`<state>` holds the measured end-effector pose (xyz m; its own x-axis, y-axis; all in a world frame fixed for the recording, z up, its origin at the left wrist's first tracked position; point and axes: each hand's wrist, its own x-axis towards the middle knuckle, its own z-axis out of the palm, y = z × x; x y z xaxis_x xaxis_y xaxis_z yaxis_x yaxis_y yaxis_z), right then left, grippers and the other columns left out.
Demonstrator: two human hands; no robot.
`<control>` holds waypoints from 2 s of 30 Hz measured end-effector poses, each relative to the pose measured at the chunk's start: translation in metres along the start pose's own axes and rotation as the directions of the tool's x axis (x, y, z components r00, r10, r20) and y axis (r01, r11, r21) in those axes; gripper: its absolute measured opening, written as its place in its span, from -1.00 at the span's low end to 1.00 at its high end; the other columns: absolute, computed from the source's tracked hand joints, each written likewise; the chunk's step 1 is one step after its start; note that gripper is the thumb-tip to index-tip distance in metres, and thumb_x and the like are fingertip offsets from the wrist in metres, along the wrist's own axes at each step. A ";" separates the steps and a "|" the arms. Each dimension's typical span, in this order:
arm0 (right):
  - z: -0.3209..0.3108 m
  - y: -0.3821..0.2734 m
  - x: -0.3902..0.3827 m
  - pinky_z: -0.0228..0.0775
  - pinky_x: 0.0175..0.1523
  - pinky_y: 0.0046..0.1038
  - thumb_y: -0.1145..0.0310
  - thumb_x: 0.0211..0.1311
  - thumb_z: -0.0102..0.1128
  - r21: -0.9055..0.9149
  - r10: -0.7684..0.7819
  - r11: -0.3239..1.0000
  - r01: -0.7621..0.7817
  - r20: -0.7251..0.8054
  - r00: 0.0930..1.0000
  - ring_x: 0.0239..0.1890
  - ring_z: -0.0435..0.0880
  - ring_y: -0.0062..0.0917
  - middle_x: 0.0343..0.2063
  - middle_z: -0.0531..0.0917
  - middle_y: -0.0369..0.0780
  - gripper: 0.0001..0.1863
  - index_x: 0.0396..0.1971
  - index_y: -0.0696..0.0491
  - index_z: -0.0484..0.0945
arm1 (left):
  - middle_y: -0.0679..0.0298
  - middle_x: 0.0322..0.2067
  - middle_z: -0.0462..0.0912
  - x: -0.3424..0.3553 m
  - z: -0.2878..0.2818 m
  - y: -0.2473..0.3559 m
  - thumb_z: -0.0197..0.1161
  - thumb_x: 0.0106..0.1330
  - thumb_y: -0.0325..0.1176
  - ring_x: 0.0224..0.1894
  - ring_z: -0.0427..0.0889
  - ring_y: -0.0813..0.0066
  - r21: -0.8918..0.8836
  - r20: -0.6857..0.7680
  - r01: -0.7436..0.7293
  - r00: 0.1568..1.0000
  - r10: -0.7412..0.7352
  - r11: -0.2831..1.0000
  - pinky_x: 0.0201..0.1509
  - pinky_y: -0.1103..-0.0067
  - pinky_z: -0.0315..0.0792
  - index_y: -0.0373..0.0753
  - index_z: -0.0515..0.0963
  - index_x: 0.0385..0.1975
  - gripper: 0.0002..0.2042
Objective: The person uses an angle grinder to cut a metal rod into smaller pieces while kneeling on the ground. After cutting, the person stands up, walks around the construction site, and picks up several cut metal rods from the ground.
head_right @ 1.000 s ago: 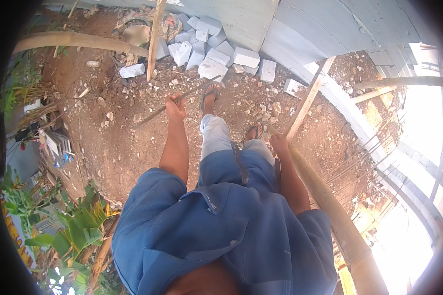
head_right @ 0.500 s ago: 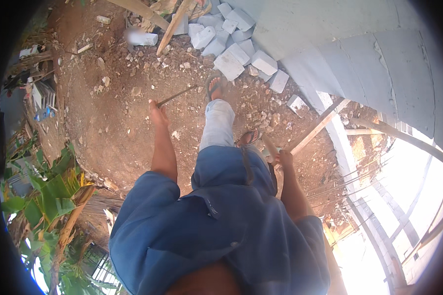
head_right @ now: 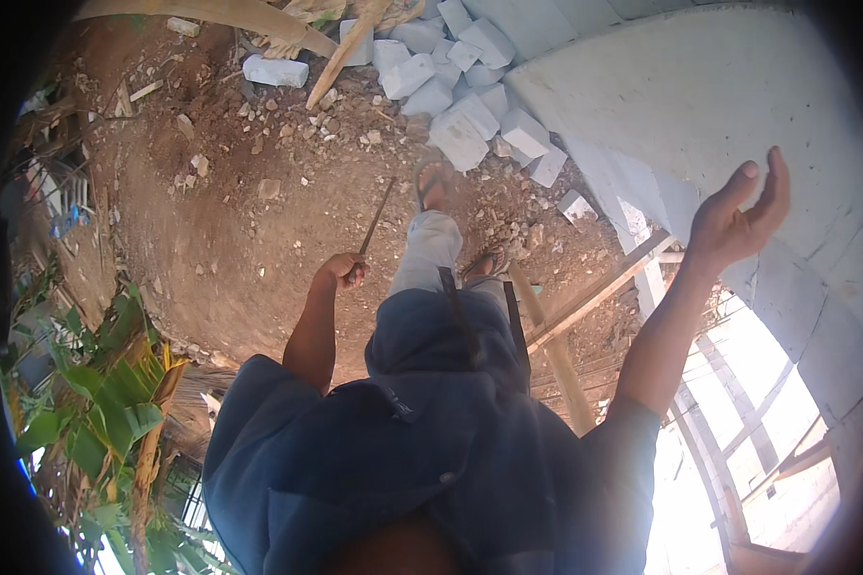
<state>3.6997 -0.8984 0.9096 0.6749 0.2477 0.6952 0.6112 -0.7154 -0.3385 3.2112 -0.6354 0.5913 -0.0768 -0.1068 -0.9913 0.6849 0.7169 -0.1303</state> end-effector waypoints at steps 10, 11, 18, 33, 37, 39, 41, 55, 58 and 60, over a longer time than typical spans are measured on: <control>-0.003 0.084 0.160 -0.68 0.42 0.01 -0.30 0.13 0.10 -0.856 -0.637 0.432 0.285 -0.066 0.768 0.09 0.35 -0.36 -0.12 0.40 -0.18 -0.36 -0.11 0.01 0.45 | 0.36 -0.78 0.20 0.023 0.028 -0.004 -0.11 0.44 -0.06 -0.79 0.16 0.52 0.104 -0.186 -0.088 0.977 0.106 0.991 -0.73 0.49 0.01 -0.15 0.30 -0.63 -0.59; -0.004 0.094 0.158 -0.68 0.43 0.01 -0.30 0.13 0.10 -0.843 -0.628 0.453 0.289 -0.073 0.775 0.10 0.35 -0.37 -0.11 0.41 -0.19 -0.36 -0.11 0.01 0.45 | 0.36 -0.78 0.21 0.016 0.027 -0.004 -0.11 0.44 -0.06 -0.79 0.16 0.52 0.128 -0.233 -0.039 0.970 0.069 0.991 -0.73 0.49 0.00 -0.15 0.30 -0.64 -0.59; -0.002 0.104 0.157 -0.59 0.44 -0.01 -0.33 0.10 0.07 -0.797 -0.612 0.529 0.292 -0.120 0.782 0.19 0.31 -0.31 0.01 0.43 -0.20 -0.30 -0.08 0.04 0.41 | 0.40 -0.76 0.21 -0.023 0.026 0.011 -0.10 0.43 -0.03 -0.79 0.15 0.55 -0.061 -0.277 -0.090 0.958 0.070 0.994 -0.71 0.53 -0.02 -0.08 0.29 -0.65 -0.60; -0.003 0.117 0.175 -0.63 0.36 0.14 -0.27 0.14 0.02 -0.826 -0.614 0.473 0.305 -0.061 0.787 0.34 0.06 -0.18 0.04 0.28 -0.17 -0.33 0.01 0.00 0.31 | 0.50 -0.72 0.14 -0.041 -0.062 -0.091 -0.10 0.44 -0.03 -0.76 0.10 0.66 -0.168 -0.288 -0.037 0.958 -0.013 0.985 -0.71 0.60 -0.03 -0.13 0.36 -0.42 -0.68; 0.003 0.088 0.162 -0.70 0.35 0.16 -0.32 0.19 -0.03 -0.735 -0.518 0.592 0.329 -0.034 0.855 0.44 -0.20 -0.16 0.22 0.13 -0.11 -0.25 0.16 -0.02 0.22 | 0.51 -0.73 0.10 -0.032 -0.060 -0.099 -0.15 0.44 -0.16 -0.78 0.03 0.68 -0.423 -0.177 0.025 0.978 -0.110 0.906 -0.74 0.60 -0.07 -0.08 0.31 -0.52 -0.73; 0.007 0.076 0.157 -0.73 0.34 0.18 -0.34 0.20 -0.05 -0.703 -0.462 0.639 0.312 -0.026 0.887 0.47 -0.30 -0.15 0.29 0.07 -0.07 -0.20 0.22 -0.03 0.16 | 0.52 -0.74 0.09 -0.030 -0.055 -0.093 -0.15 0.44 -0.17 -0.79 0.01 0.70 -0.540 -0.108 -0.040 0.994 -0.022 0.841 -0.75 0.62 -0.10 -0.07 0.29 -0.54 -0.72; 0.013 0.064 0.153 -0.68 0.33 0.23 -0.34 0.20 -0.06 -0.735 -0.450 0.618 0.279 -0.040 0.892 0.48 -0.36 -0.10 0.34 -0.01 -0.05 -0.17 0.26 -0.01 0.13 | 0.53 -0.74 0.08 -0.029 -0.050 -0.084 -0.15 0.45 -0.18 -0.79 0.00 0.72 -0.654 -0.059 -0.034 0.998 -0.006 0.755 -0.75 0.64 -0.13 -0.05 0.27 -0.55 -0.72; 0.353 -0.122 -0.068 0.17 0.32 -0.28 0.03 0.30 0.11 0.300 -0.209 0.937 0.178 0.892 -0.402 0.27 0.36 -0.20 0.16 0.46 -0.03 -0.45 0.16 0.08 0.41 | 0.55 -0.73 0.12 -0.054 -0.010 0.011 -0.15 0.47 -0.13 -0.80 0.04 0.72 -0.755 0.043 0.125 0.989 -0.141 0.644 -0.77 0.68 -0.05 -0.10 0.28 -0.51 -0.70; 0.390 -0.163 -0.096 0.28 0.24 -0.33 0.04 0.31 0.10 0.278 -0.237 0.960 0.014 0.841 -0.487 0.19 0.48 -0.20 0.08 0.55 -0.04 -0.46 0.15 0.09 0.42 | 0.54 -0.73 0.13 -0.051 -0.004 0.042 -0.18 0.49 -0.13 -0.80 0.02 0.75 -0.928 0.175 0.173 0.984 -0.023 0.330 -0.81 0.73 -0.08 -0.11 0.25 -0.50 -0.70; 0.415 -0.185 -0.099 0.31 0.20 -0.35 0.06 0.32 0.08 0.222 -0.230 0.972 -0.070 0.870 -0.436 0.14 0.52 -0.21 0.03 0.58 -0.03 -0.49 0.13 0.10 0.44 | 0.54 -0.74 0.11 -0.052 0.001 0.054 -0.22 0.51 -0.13 -0.82 0.01 0.77 -0.973 0.208 0.201 0.977 0.050 0.115 -0.86 0.76 -0.13 -0.09 0.21 -0.51 -0.69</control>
<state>3.6921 -0.5194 0.6402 -0.0755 0.6248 -0.7771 0.6392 -0.5679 -0.5187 3.2528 -0.5918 0.6360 0.1098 -0.2116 -0.9712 -0.6418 0.7309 -0.2318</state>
